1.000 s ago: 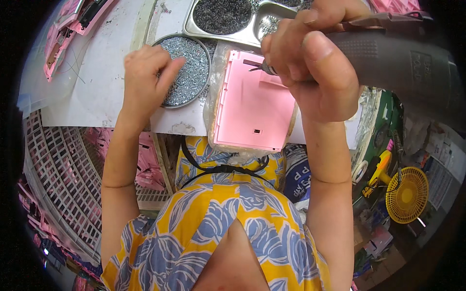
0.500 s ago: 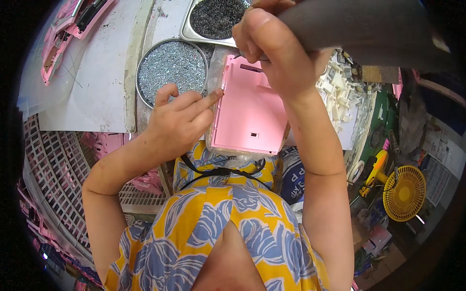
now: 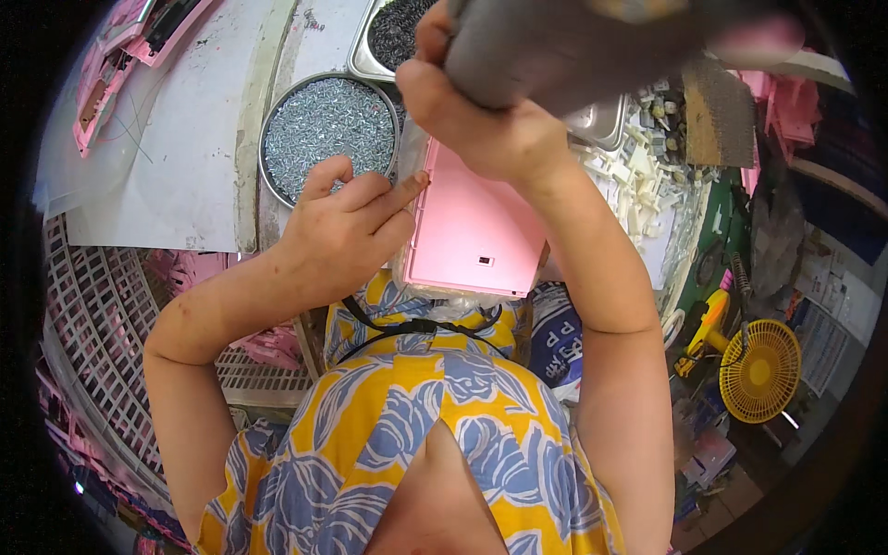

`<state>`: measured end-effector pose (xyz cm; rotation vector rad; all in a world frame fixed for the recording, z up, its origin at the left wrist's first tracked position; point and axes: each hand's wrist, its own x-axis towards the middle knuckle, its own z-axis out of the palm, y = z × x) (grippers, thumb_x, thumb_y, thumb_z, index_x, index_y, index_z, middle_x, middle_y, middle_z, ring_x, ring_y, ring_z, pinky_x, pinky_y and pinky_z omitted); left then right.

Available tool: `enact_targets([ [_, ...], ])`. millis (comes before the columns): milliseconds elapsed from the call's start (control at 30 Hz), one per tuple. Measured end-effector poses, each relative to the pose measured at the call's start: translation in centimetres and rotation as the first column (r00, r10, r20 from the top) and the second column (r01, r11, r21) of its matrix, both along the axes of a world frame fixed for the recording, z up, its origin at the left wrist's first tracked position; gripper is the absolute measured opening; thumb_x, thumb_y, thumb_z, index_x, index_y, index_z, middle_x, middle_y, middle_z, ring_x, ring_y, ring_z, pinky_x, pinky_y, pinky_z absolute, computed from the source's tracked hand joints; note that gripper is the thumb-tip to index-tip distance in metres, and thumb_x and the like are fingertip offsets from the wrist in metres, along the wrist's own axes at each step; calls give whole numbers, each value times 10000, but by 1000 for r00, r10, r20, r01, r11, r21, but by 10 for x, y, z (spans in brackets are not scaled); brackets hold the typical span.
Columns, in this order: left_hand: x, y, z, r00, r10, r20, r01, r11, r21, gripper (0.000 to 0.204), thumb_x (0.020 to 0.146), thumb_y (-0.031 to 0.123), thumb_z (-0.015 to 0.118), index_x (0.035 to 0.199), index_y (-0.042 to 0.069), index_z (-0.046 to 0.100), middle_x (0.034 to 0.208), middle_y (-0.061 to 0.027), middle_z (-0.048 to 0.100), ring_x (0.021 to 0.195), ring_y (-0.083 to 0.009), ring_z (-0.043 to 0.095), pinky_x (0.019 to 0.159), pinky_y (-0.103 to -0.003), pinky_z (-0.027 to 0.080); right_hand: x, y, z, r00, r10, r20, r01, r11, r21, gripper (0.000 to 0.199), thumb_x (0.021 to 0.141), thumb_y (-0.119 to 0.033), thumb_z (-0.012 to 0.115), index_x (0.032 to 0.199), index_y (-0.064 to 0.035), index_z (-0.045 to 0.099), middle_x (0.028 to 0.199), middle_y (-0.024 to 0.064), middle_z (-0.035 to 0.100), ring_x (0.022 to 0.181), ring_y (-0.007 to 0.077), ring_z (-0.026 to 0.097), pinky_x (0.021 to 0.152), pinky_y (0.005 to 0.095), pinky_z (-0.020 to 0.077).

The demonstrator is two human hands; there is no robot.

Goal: Assembling electronic and plastic components of toy cameras at a factory workbench.

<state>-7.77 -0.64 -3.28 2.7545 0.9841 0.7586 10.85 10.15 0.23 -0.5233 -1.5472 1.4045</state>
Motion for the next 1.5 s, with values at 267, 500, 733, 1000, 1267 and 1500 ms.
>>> enact_targets([
  [267,2,-2,-3,1000,13,17,-13,1000,24,172,736,158,617,873,60,652,1217,-123,694,869,-188,592,880,-407,407,-2,10,-6,988,150,24,-150,989,16,136,905,-82,573,1009,-21,512,667,45,457,496,115,425,522,320,385],
  [500,-2,-9,-3,945,201,257,-148,967,-209,119,774,117,745,838,97,647,1156,-57,724,938,-195,636,866,-391,382,13,13,8,974,-25,-223,19,999,-26,254,871,-111,565,1104,-9,572,612,49,497,464,113,456,487,323,418],
  [733,5,-19,-13,807,408,428,-317,910,-268,159,761,38,790,862,96,682,942,-23,759,785,-183,662,785,-349,385,15,-25,35,958,228,-174,-228,973,23,285,939,-193,511,1183,-45,520,625,-11,423,541,126,405,602,352,415],
  [1000,1,-25,-15,789,434,435,-348,899,-266,174,748,31,794,870,99,690,891,-11,746,776,-179,662,780,-343,387,-3,-43,5,992,122,-34,-125,985,-117,297,919,-212,661,1093,-45,488,616,19,477,462,111,375,465,306,339],
  [1267,4,-28,-18,817,391,424,-273,910,-313,166,758,62,791,890,100,698,901,-19,741,795,-195,655,811,-363,388,2,-30,30,969,220,-112,-221,975,-2,253,932,-172,519,1148,-44,488,622,5,445,516,123,412,584,328,401],
  [1500,20,-25,-7,791,350,501,-210,926,-314,203,761,70,785,953,90,723,877,-17,732,775,-199,651,817,-372,386,8,-62,54,971,216,-98,-214,976,26,235,949,-244,559,1130,-122,472,605,-65,493,488,99,460,531,296,412],
])
